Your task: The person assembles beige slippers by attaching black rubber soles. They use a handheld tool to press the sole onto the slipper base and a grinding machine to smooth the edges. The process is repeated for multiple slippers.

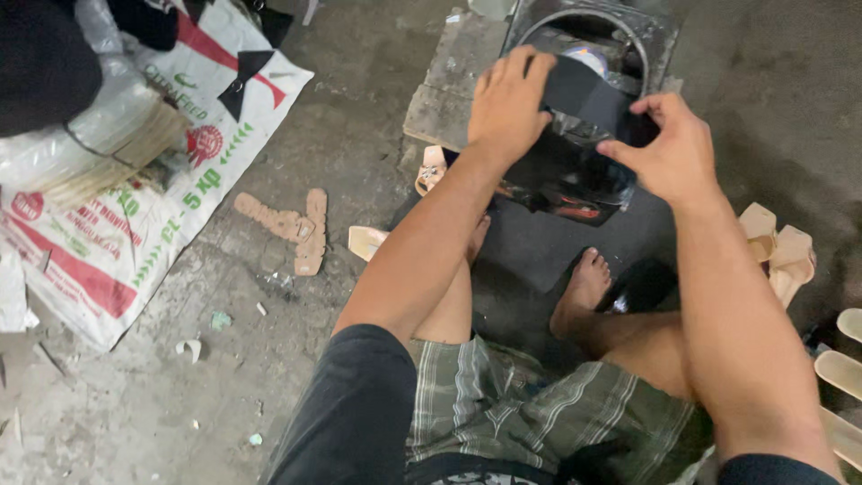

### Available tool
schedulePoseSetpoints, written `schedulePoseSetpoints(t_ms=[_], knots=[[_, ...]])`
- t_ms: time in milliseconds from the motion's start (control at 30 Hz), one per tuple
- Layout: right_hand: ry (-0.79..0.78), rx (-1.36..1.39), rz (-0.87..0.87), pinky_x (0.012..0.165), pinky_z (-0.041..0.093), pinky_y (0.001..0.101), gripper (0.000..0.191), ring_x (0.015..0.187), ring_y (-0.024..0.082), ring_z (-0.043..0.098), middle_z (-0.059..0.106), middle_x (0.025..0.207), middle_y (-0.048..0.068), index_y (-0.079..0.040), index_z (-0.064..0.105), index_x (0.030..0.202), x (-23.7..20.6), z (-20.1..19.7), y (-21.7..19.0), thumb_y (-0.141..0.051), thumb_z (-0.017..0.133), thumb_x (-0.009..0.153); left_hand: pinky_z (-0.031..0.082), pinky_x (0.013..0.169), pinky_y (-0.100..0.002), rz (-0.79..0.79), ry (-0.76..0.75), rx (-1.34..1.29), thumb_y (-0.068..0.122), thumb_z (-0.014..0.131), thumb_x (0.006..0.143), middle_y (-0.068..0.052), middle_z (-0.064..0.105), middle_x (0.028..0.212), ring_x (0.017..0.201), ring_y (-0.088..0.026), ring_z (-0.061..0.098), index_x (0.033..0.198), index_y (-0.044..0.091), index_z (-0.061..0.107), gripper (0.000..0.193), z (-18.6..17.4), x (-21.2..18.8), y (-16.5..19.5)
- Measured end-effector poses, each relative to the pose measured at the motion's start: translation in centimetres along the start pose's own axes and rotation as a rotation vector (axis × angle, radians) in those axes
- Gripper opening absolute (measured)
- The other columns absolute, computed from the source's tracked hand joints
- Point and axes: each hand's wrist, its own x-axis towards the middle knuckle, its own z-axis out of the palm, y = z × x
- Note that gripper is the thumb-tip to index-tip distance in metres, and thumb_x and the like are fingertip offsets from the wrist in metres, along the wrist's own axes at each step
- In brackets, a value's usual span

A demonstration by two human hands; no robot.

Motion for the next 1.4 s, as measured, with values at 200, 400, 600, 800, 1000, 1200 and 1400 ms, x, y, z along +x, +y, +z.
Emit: schedulePoseSetpoints(t_ms=[200, 400, 600, 800, 1000, 1200, 1400], knots=[[0.141, -0.235, 0.08, 0.089, 0.051, 0.0485, 0.066, 0.107, 0.039, 0.064, 0.067, 0.112, 0.017, -0.006, 0.054, 0.119, 2.5, 0.3, 0.2, -0.022, 0.1, 0.075, 0.04, 0.106, -0.048, -0.106, -0.063, 0.047, 0.026, 0.086, 0.077, -0.006, 0.053, 0.135, 0.126, -0.03, 0.052, 0.129, 0.02, 0.056, 0.06, -0.1, 0.5, -0.2], [0.078, -0.23, 0.082, 0.089, 0.05, 0.0488, 0.068, 0.108, 0.039, 0.063, 0.066, 0.114, 0.018, -0.006, 0.053, 0.123, 2.6, -0.1, 1.3, -0.023, 0.1, 0.076, 0.042, 0.107, -0.047, -0.071, -0.174, -0.096, 0.013, 0.081, 0.08, -0.008, 0.052, 0.138, 0.131, -0.032, 0.051, 0.14, 0.018, 0.049, 0.069, 0.5, 0.7, 0.5], [-0.015, -0.221, 0.085, 0.086, 0.054, 0.0461, 0.058, 0.1, 0.036, 0.067, 0.069, 0.108, 0.017, -0.004, 0.058, 0.115, 0.4, -2.6, 2.4, -0.023, 0.098, 0.078, 0.039, 0.119, -0.044, 0.329, -0.242, -0.351, 0.004, 0.086, 0.072, -0.016, 0.036, 0.16, 0.147, -0.039, 0.038, 0.113, 0.011, 0.054, 0.053, 0.4, 0.9, 0.1], [-0.127, -0.092, -0.118, 0.101, 0.056, 0.0409, 0.059, 0.112, 0.029, 0.069, 0.069, 0.124, 0.018, 0.002, 0.054, 0.112, -1.8, -3.3, 4.1, -0.019, 0.096, 0.077, 0.031, 0.112, -0.052, 0.434, -0.406, -0.407, 0.015, 0.096, 0.063, -0.022, 0.04, 0.153, 0.146, -0.042, 0.035, 0.094, 0.007, 0.057, 0.05, -0.5, 0.5, -0.2], [-0.175, -0.077, -0.106, 0.109, 0.055, 0.0392, 0.063, 0.122, 0.027, 0.064, 0.062, 0.131, 0.02, 0.005, 0.051, 0.121, -1.7, -1.7, 5.3, -0.007, 0.095, 0.078, 0.043, 0.108, -0.044, 0.486, -0.336, -0.507, 0.029, 0.097, 0.064, -0.02, 0.057, 0.135, 0.13, -0.038, 0.051, 0.095, 0.01, 0.072, 0.045, -1.1, -0.4, -0.3], [0.0, -0.281, -0.108, 0.112, 0.051, 0.0465, 0.08, 0.132, 0.037, 0.061, 0.062, 0.137, 0.024, 0.005, 0.054, 0.138, -1.8, -3.8, 4.5, -0.013, 0.098, 0.074, 0.047, 0.099, -0.045, 0.318, -0.191, -0.295, 0.027, 0.091, 0.066, -0.01, 0.066, 0.115, 0.115, -0.036, 0.057, 0.096, 0.013, 0.07, 0.039, -0.6, 0.0, 0.1], [-0.018, -0.258, 0.024, 0.112, 0.049, 0.0472, 0.08, 0.134, 0.036, 0.06, 0.06, 0.144, 0.021, 0.0, 0.051, 0.145, -2.3, -5.3, 3.9, -0.021, 0.095, 0.082, 0.052, 0.091, -0.048, -0.013, -0.147, -0.11, 0.018, 0.09, 0.065, -0.008, 0.066, 0.111, 0.113, -0.037, 0.058, 0.1, 0.013, 0.061, 0.046, -1.3, 0.5, -0.1]])
